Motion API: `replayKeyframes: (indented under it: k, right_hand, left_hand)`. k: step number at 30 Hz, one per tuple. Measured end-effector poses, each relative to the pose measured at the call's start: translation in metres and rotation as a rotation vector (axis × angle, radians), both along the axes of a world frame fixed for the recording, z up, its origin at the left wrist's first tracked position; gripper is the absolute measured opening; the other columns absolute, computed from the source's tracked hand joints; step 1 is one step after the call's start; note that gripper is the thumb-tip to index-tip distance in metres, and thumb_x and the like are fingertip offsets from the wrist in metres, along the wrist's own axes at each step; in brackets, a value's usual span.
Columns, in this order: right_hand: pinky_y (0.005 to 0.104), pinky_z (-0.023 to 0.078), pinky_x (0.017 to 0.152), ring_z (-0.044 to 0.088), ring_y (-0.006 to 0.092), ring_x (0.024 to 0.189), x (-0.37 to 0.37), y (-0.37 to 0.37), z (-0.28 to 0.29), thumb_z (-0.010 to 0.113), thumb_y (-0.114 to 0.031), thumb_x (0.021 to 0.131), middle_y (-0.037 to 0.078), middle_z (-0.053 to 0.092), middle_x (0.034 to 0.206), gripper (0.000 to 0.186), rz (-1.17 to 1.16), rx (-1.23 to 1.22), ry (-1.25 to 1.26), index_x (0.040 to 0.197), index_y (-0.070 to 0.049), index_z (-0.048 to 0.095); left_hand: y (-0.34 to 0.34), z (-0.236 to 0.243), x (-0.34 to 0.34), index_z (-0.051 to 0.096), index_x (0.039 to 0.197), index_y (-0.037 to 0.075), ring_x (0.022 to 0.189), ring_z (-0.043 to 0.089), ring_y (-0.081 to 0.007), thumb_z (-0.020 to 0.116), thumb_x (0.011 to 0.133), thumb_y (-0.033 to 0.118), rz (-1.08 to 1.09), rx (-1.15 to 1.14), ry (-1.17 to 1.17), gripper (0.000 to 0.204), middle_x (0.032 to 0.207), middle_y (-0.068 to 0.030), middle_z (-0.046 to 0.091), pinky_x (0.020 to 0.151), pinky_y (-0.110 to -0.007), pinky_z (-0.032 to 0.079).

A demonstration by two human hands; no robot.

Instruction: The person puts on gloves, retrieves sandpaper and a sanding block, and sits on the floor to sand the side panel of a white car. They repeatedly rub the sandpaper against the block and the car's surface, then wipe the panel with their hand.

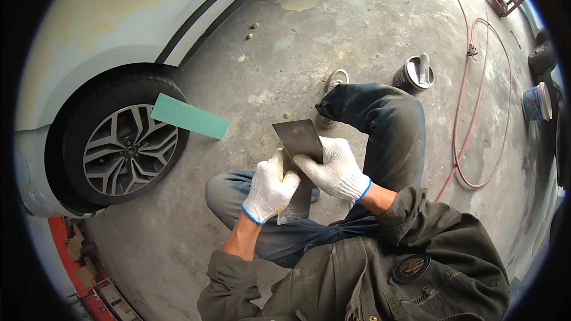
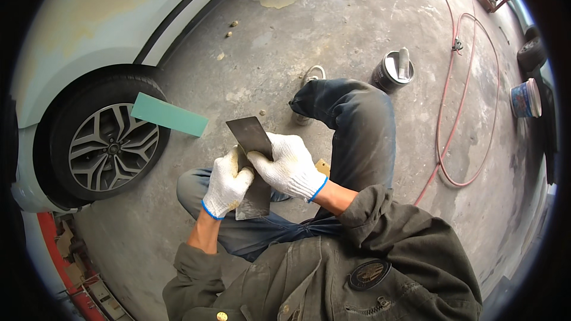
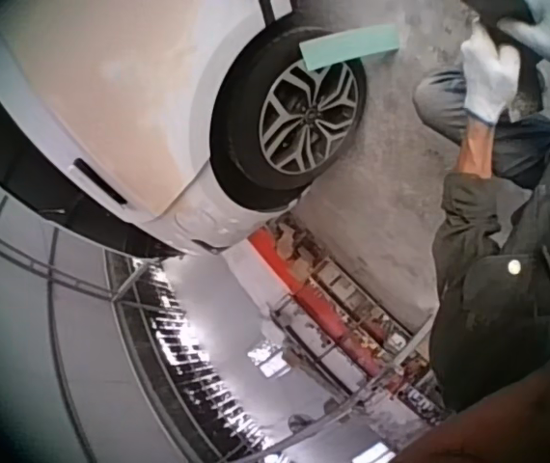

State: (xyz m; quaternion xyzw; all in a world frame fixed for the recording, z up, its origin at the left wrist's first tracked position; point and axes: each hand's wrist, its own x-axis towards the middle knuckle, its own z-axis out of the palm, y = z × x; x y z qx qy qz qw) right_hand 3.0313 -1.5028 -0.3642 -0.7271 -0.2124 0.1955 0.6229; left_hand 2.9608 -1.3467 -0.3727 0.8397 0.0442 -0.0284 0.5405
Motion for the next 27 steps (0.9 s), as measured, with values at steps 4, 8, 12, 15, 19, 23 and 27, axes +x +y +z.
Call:
replayKeyframes:
  k: [4, 8, 12, 15, 19, 23, 27]
  right_hand:
    - [0.0342, 0.051, 0.063, 0.068, 0.0261, 0.07, 0.012, 0.002, 0.007, 0.063, -0.015, 0.083, 0.019, 0.067, 0.079, 0.019, 0.07, -0.042, 0.02, 0.095, 0.0, 0.065]
    - [0.0291, 0.05, 0.063, 0.059, 0.0084, 0.069, 0.018, 0.003, -0.001, 0.066, -0.017, 0.083, 0.01, 0.066, 0.073, 0.022, -0.073, 0.063, 0.15, 0.092, 0.003, 0.065]
    - [0.0283, 0.048, 0.061, 0.057, 0.0083, 0.067, 0.013, -0.003, 0.004, 0.066, -0.017, 0.083, 0.01, 0.065, 0.072, 0.021, -0.132, 0.062, 0.202, 0.09, 0.002, 0.065]
    - [0.0294, 0.049, 0.061, 0.059, 0.0115, 0.065, 0.009, -0.004, -0.004, 0.065, -0.018, 0.083, 0.011, 0.065, 0.071, 0.02, -0.14, 0.027, 0.165, 0.09, 0.001, 0.066]
    - [0.0351, 0.051, 0.063, 0.067, 0.0287, 0.069, 0.01, -0.002, 0.004, 0.063, -0.019, 0.082, 0.018, 0.066, 0.075, 0.019, -0.096, -0.02, 0.03, 0.091, -0.002, 0.066]
    - [0.0358, 0.051, 0.065, 0.068, 0.0314, 0.072, 0.016, -0.003, 0.01, 0.063, -0.019, 0.082, 0.02, 0.066, 0.077, 0.021, 0.026, -0.034, 0.016, 0.091, -0.001, 0.066]
    - [0.0319, 0.05, 0.063, 0.065, 0.018, 0.066, 0.022, -0.004, 0.0, 0.064, -0.019, 0.083, 0.015, 0.067, 0.075, 0.021, -0.11, 0.003, 0.068, 0.091, 0.0, 0.065]
  left_hand:
    - [-0.002, -0.009, -0.003, 0.058, 0.091, -0.007, 0.069, 0.064, -0.0306, 0.054, 0.077, 0.004, 0.038, -0.038, 0.004, 0.018, 0.075, -0.0222, 0.064, 0.063, -0.037, 0.05]
    - [-0.014, -0.009, 0.002, 0.059, 0.1, -0.005, 0.071, 0.068, -0.0291, 0.055, 0.079, 0.004, 0.203, -0.268, -0.07, 0.023, 0.079, -0.0198, 0.066, 0.064, -0.036, 0.051]
    - [-0.018, 0.001, 0.005, 0.057, 0.108, -0.004, 0.073, 0.068, -0.0276, 0.052, 0.08, 0.001, 0.216, -0.123, -0.077, 0.029, 0.081, -0.0187, 0.066, 0.066, -0.035, 0.051]
    - [-0.023, 0.0, 0.006, 0.057, 0.106, -0.004, 0.073, 0.068, -0.0296, 0.052, 0.08, 0.002, 0.199, -0.094, -0.086, 0.027, 0.081, -0.0198, 0.066, 0.066, -0.036, 0.052]
    - [-0.014, 0.001, 0.006, 0.056, 0.101, -0.004, 0.073, 0.068, -0.0344, 0.051, 0.079, 0.003, 0.085, -0.013, -0.036, 0.024, 0.08, -0.0224, 0.066, 0.065, -0.039, 0.052]
    - [-0.013, -0.004, -0.001, 0.056, 0.108, -0.008, 0.071, 0.063, -0.0172, 0.05, 0.077, -0.001, 0.042, -0.069, 0.011, 0.032, 0.081, -0.0164, 0.067, 0.068, -0.031, 0.051]
    - [-0.022, 0.002, 0.004, 0.056, 0.104, -0.005, 0.075, 0.068, -0.0362, 0.053, 0.079, 0.003, 0.185, -0.137, -0.044, 0.027, 0.081, -0.0231, 0.067, 0.066, -0.039, 0.052]
